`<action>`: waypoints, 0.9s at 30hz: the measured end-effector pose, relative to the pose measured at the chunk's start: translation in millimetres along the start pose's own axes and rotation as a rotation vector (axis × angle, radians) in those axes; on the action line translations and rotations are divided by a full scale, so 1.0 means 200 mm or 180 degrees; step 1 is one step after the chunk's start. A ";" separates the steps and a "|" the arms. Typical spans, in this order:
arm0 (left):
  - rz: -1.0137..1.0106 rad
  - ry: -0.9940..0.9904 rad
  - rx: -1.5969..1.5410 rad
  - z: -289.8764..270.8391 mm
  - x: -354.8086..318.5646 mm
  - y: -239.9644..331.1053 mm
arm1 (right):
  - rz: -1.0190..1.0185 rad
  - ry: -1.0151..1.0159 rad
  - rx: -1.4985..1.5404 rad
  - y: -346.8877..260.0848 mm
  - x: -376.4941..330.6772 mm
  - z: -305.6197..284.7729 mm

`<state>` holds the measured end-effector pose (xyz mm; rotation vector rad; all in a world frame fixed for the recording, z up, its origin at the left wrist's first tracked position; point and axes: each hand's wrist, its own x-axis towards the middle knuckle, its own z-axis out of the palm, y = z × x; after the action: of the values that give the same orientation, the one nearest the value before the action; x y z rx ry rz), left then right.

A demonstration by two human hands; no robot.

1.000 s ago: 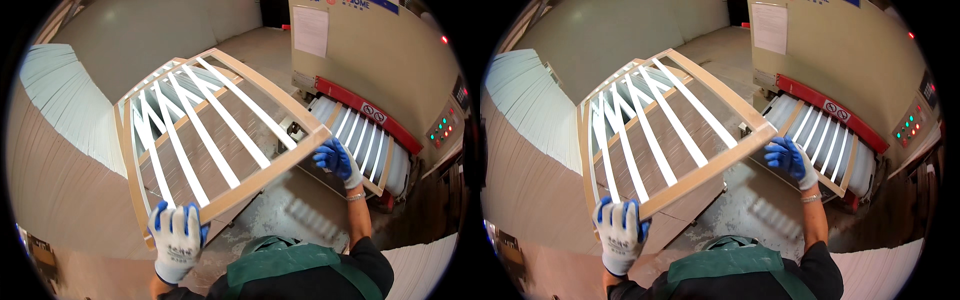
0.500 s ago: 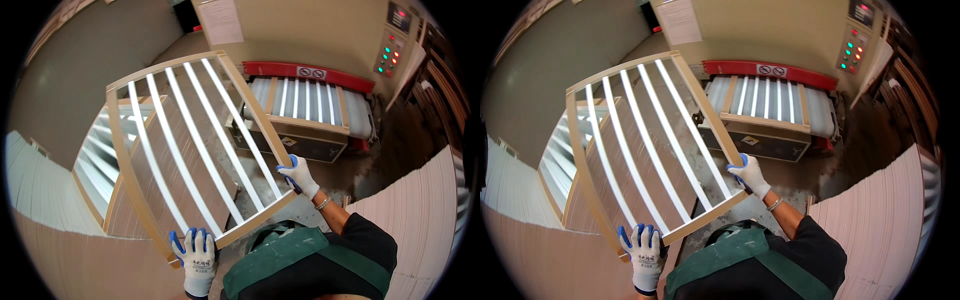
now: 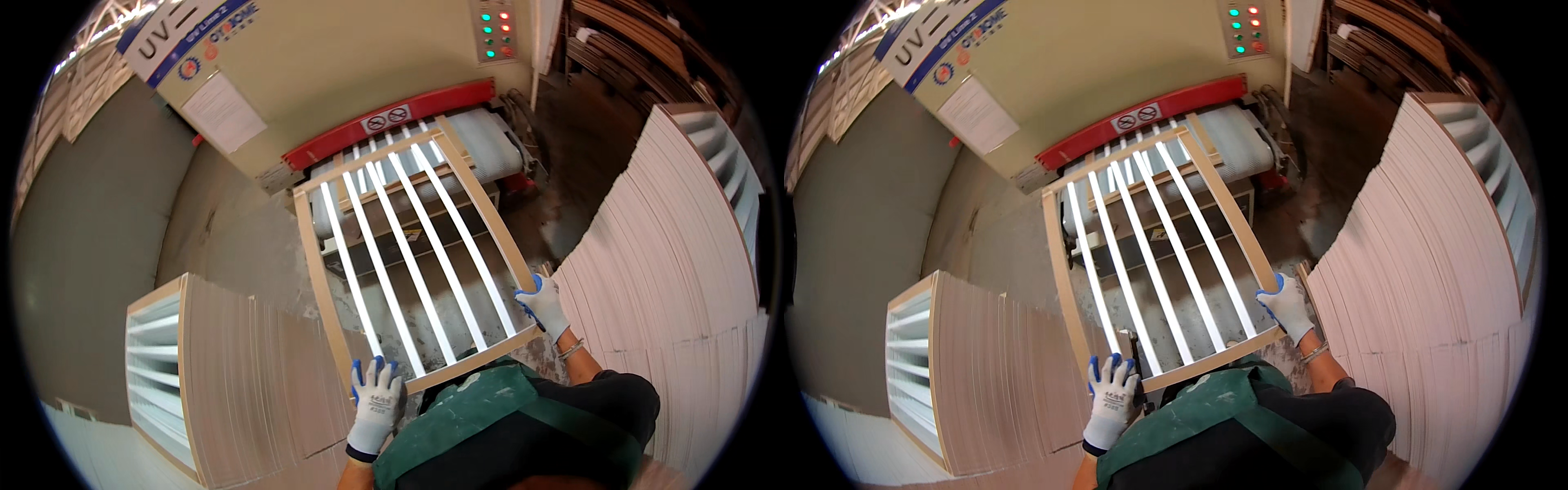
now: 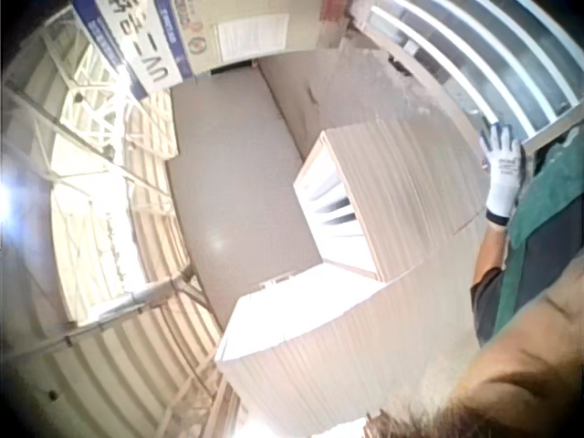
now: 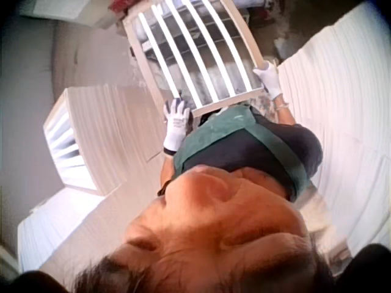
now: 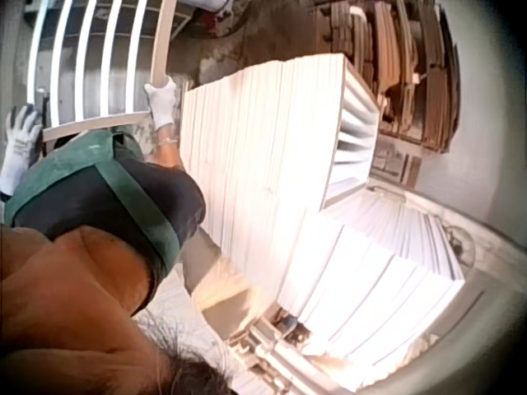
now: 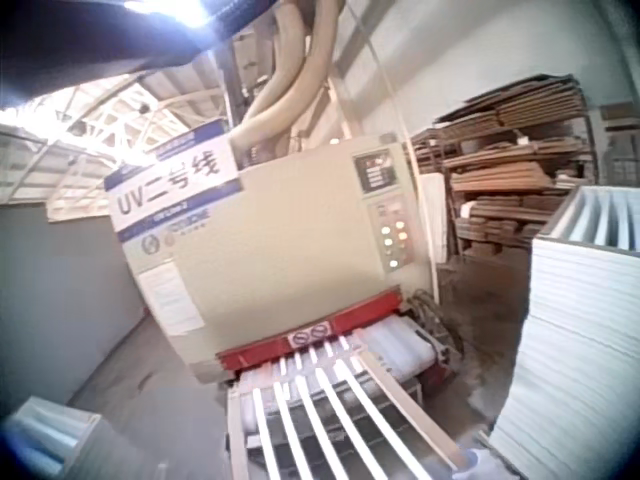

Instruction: The person repeatedly picks up wooden slatted frames from a stack and feeds them into a UV coating machine. They then retrieve the processed frames from the other side and stack them.

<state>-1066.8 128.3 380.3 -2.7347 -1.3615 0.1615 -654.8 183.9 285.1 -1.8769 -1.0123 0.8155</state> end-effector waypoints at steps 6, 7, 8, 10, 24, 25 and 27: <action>0.0332 -0.0110 -0.0278 0.16 0.14 0.08 | 0.0458 0.0252 -0.0071 0.20 -0.05 -0.13; 0.0366 -0.0055 -0.0337 0.18 0.16 0.08 | 0.0281 0.0418 -0.0193 0.22 -0.05 -0.14; 0.0389 -0.0199 -0.0170 0.19 0.18 0.09 | 0.0141 0.0570 -0.0322 0.23 -0.04 -0.15; 0.0420 -0.0482 0.0085 0.22 0.22 0.10 | 0.0020 0.0547 -0.0403 0.26 -0.02 -0.16; 0.0357 -0.0150 -0.0220 0.26 0.48 0.05 | 0.0484 0.0163 -0.0398 0.14 0.23 -0.16; 0.0331 -0.0116 -0.0260 0.26 0.49 0.04 | 0.0494 0.0066 -0.0414 0.14 0.26 -0.16; 0.0317 0.0004 -0.0159 0.29 0.54 0.03 | 0.0496 0.0003 -0.0500 0.17 0.32 -0.14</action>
<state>-1005.7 212.6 316.2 -2.8448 -1.2462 0.1339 -590.9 219.2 258.5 -2.1110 -0.9621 0.8453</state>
